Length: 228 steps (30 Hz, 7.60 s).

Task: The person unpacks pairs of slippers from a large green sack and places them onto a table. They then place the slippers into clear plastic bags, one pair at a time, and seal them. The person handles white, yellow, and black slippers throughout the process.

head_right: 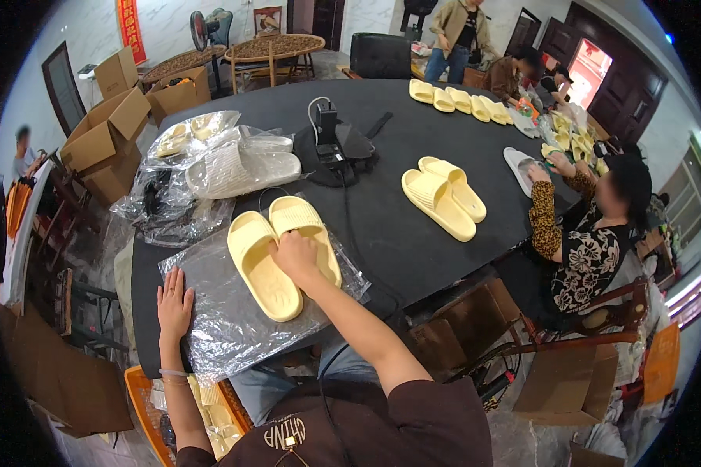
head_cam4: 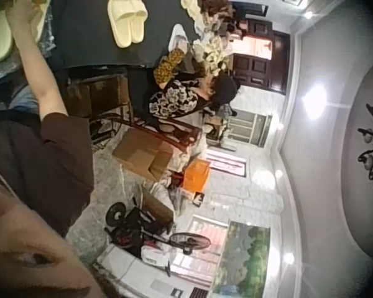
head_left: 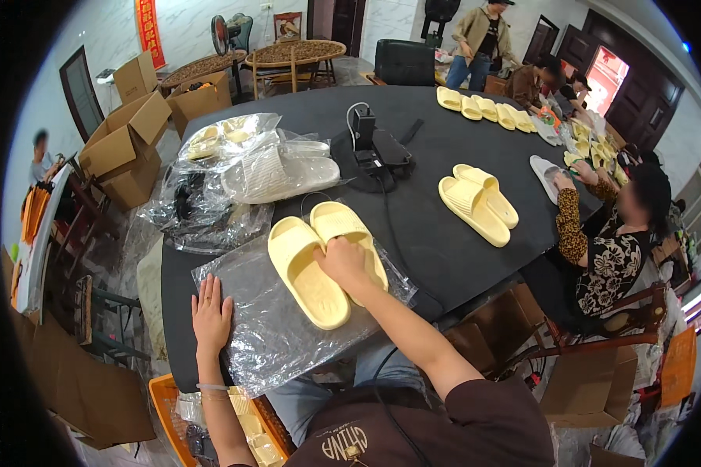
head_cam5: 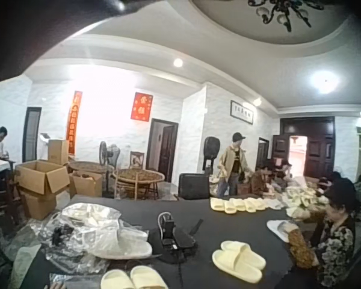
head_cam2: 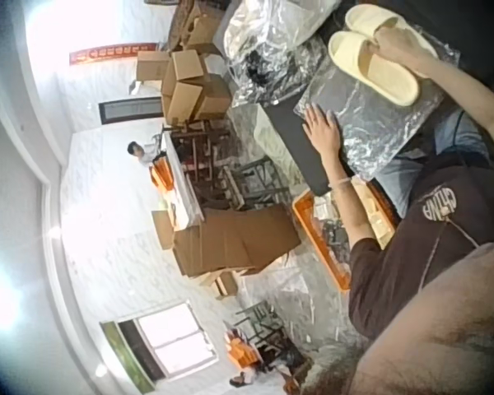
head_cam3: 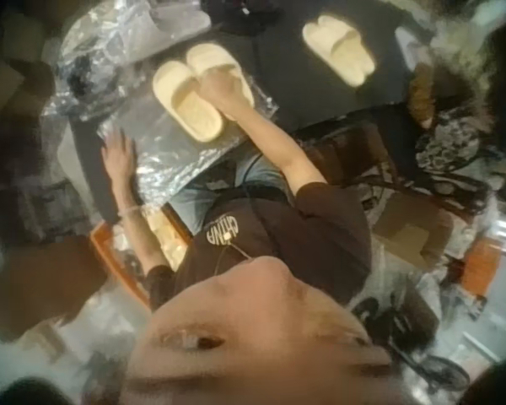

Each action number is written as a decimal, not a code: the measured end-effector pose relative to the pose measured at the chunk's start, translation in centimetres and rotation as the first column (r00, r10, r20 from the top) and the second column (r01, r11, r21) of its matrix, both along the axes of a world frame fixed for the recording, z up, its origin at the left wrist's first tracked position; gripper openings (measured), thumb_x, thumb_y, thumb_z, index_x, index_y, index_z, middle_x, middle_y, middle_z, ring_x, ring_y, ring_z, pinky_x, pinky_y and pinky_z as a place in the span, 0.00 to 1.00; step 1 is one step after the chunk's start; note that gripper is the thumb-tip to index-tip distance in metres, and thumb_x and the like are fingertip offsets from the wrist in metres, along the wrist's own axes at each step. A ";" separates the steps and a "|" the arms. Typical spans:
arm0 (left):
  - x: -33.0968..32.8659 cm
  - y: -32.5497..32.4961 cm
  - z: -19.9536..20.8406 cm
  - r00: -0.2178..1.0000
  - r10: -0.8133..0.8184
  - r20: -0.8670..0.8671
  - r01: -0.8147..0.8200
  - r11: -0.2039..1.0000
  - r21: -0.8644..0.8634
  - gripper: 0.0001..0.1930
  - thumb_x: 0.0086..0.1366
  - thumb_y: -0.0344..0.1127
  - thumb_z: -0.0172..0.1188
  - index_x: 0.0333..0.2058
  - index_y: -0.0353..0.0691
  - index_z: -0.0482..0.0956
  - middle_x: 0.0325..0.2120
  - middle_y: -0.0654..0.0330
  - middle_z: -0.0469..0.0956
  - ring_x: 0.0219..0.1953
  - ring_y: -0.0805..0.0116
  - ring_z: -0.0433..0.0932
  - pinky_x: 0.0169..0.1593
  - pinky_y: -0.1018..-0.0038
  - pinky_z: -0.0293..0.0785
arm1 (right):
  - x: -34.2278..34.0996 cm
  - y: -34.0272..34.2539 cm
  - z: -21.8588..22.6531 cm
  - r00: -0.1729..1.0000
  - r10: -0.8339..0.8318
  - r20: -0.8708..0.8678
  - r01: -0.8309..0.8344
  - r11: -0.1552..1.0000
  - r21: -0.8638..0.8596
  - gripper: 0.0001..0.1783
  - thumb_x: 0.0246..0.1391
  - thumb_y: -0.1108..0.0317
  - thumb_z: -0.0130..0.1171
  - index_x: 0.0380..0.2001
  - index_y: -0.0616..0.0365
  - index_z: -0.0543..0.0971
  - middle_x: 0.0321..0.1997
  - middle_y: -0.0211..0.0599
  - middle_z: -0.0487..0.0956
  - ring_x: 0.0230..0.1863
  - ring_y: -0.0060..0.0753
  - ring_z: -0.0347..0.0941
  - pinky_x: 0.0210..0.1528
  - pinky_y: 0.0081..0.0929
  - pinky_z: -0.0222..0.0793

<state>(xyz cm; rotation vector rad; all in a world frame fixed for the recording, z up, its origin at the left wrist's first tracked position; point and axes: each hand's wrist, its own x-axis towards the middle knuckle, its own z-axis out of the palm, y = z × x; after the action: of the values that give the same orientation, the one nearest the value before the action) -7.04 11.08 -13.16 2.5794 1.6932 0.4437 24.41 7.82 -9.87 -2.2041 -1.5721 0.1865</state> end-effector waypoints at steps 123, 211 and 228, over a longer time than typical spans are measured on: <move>2.6 -9.2 1.1 0.998 0.056 0.043 -0.053 0.997 -0.064 0.29 0.66 0.48 0.47 0.62 0.41 0.62 0.65 0.59 0.55 0.68 0.59 0.52 0.67 0.58 0.43 | -3.0 -4.3 -0.3 0.982 0.109 -0.152 -0.110 0.994 0.000 0.21 0.54 0.51 0.52 0.32 0.60 0.77 0.41 0.46 0.74 0.37 0.54 0.75 0.41 0.51 0.68; 1.1 -8.9 -0.1 0.999 0.024 0.049 -0.022 0.999 -0.040 0.28 0.67 0.48 0.45 0.62 0.42 0.60 0.65 0.58 0.55 0.67 0.60 0.52 0.67 0.57 0.43 | 2.1 0.8 5.3 0.896 0.387 0.218 -0.438 0.690 0.576 0.09 0.54 0.65 0.54 0.35 0.53 0.82 0.33 0.37 0.80 0.34 0.46 0.76 0.36 0.38 0.71; 12.8 -10.8 10.6 0.674 -0.637 0.374 0.682 0.731 0.014 0.18 0.59 0.32 0.59 0.50 0.44 0.76 0.58 0.54 0.67 0.64 0.51 0.60 0.64 0.58 0.55 | -7.5 8.0 -6.7 0.882 0.376 0.284 -0.467 0.776 0.423 0.04 0.48 0.69 0.51 0.29 0.55 0.72 0.26 0.38 0.77 0.30 0.41 0.78 0.26 0.37 0.74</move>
<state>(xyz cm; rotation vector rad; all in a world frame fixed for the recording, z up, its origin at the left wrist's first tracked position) 5.76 0.23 -2.58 2.5680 0.5654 0.6654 16.95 15.85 -16.58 -1.4944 -1.9519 -0.2686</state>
